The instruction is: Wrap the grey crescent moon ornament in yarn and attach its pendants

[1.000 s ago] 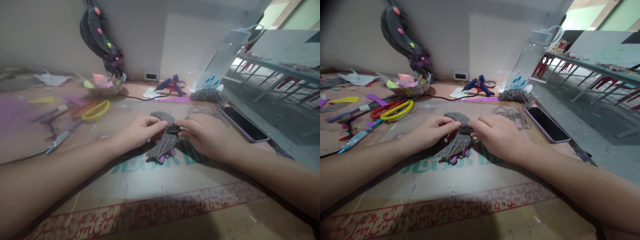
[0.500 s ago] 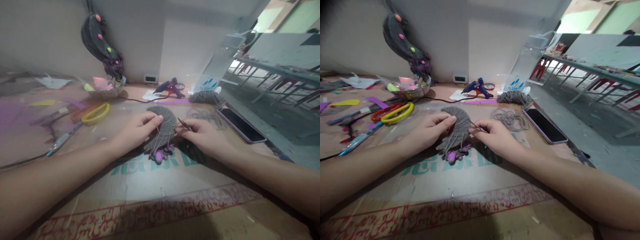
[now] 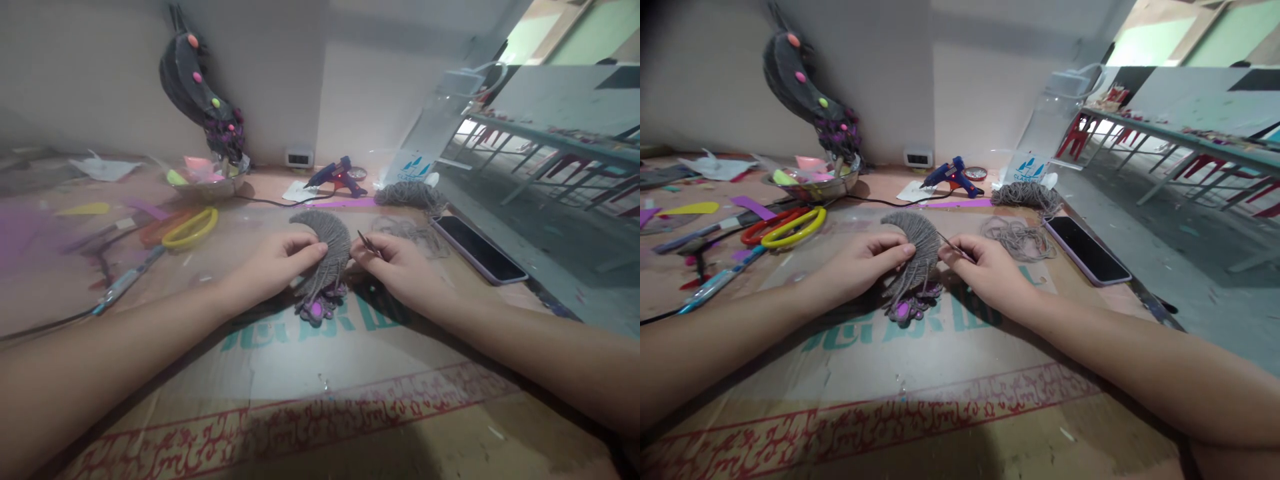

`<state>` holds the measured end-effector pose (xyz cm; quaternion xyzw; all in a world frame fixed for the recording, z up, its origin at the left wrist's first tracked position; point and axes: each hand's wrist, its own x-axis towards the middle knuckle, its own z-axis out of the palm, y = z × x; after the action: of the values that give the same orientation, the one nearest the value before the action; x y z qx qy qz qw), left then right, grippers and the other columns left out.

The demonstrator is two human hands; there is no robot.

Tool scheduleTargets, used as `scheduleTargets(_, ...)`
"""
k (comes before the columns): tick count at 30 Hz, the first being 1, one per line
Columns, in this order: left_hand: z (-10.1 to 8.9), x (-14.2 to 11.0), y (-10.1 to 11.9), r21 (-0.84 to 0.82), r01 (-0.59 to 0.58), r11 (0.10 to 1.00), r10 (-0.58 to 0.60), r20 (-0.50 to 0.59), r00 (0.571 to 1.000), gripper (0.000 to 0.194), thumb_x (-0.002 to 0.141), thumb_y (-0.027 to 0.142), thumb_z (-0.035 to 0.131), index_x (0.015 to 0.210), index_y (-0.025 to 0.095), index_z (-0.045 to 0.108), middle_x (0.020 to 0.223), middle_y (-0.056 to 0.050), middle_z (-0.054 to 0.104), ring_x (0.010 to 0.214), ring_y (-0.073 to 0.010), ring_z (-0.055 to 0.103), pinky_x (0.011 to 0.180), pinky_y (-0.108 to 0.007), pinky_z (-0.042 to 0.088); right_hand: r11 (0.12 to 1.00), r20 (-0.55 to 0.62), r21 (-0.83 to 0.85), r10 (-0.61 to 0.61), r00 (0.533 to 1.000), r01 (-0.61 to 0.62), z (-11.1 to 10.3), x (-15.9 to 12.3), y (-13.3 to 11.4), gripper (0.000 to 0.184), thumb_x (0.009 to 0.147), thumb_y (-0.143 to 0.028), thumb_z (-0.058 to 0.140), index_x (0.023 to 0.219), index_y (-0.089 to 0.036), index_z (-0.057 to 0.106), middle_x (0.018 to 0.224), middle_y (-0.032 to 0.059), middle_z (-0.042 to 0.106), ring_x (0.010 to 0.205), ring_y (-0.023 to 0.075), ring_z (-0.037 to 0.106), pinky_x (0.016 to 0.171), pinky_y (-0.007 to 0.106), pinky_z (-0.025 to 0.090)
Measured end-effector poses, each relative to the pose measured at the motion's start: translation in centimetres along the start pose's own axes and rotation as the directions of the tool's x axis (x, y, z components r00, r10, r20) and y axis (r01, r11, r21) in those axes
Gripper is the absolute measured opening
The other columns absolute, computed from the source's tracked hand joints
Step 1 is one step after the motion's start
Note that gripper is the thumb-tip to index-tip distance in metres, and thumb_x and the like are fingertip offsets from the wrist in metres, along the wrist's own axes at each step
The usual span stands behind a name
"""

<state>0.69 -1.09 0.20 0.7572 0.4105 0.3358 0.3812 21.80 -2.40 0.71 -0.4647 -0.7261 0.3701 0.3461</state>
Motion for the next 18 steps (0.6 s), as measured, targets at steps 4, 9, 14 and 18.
scheduleTargets(4, 0.01, -0.03, 0.03, 0.048, -0.035, 0.998, 0.035, -0.005, 0.999, 0.037, 0.092, 0.038, 0.049, 0.061, 0.018, 0.049, 0.058, 0.004, 0.042, 0.053, -0.0093, 0.041, 0.049, -0.022, 0.032, 0.999, 0.054, -0.025, -0.031, 0.998, 0.033, 0.09, 0.22, 0.45, 0.032, 0.088, -0.048, 0.056, 0.073, -0.019, 0.057, 0.069, -0.0008, 0.053, 0.067, 0.0135, 0.05, 0.062, 0.027, 0.04)
scheduleTargets(9, 0.12, -0.12, -0.28, -0.001, -0.039, 0.999, 0.039, 0.027, 0.999, 0.038, 0.093, 0.04, 0.05, 0.063, 0.017, 0.048, 0.059, 0.004, 0.04, 0.055, -0.0088, 0.039, 0.049, -0.021, 0.031, 0.984, 0.051, -0.172, -0.034, 0.998, 0.042, 0.13, 0.25, 0.67, 0.031, 0.087, -0.042, 0.059, 0.066, -0.019, 0.054, 0.063, -0.0027, 0.047, 0.062, 0.012, 0.043, 0.057, 0.026, 0.033)
scheduleTargets(14, 0.27, -0.14, -0.42, -0.106, 0.027, 0.994, -0.02, 0.063, 0.998, 0.033, 0.093, 0.044, 0.051, 0.077, 0.016, 0.061, 0.064, 0.003, 0.051, 0.056, -0.0092, 0.045, 0.051, -0.021, 0.036, 0.995, -0.021, -0.1, -0.006, 1.0, 0.004, -0.02, 0.06, 0.29, 0.031, 0.088, -0.046, 0.058, 0.073, -0.019, 0.058, 0.066, -0.0015, 0.053, 0.063, 0.013, 0.048, 0.058, 0.027, 0.036)
scheduleTargets(18, 0.28, -0.14, -0.36, -0.093, 0.035, 0.995, -0.03, 0.057, 0.998, 0.029, 0.09, 0.042, 0.056, 0.084, 0.016, 0.068, 0.072, 0.0, 0.059, 0.064, -0.0109, 0.052, 0.058, -0.022, 0.041, 0.997, -0.063, -0.076, -0.011, 0.998, 0.007, -0.05, -0.02, 0.1, 0.03, 0.088, -0.043, 0.057, 0.071, -0.019, 0.058, 0.07, -0.0006, 0.056, 0.065, 0.0132, 0.05, 0.06, 0.027, 0.039)
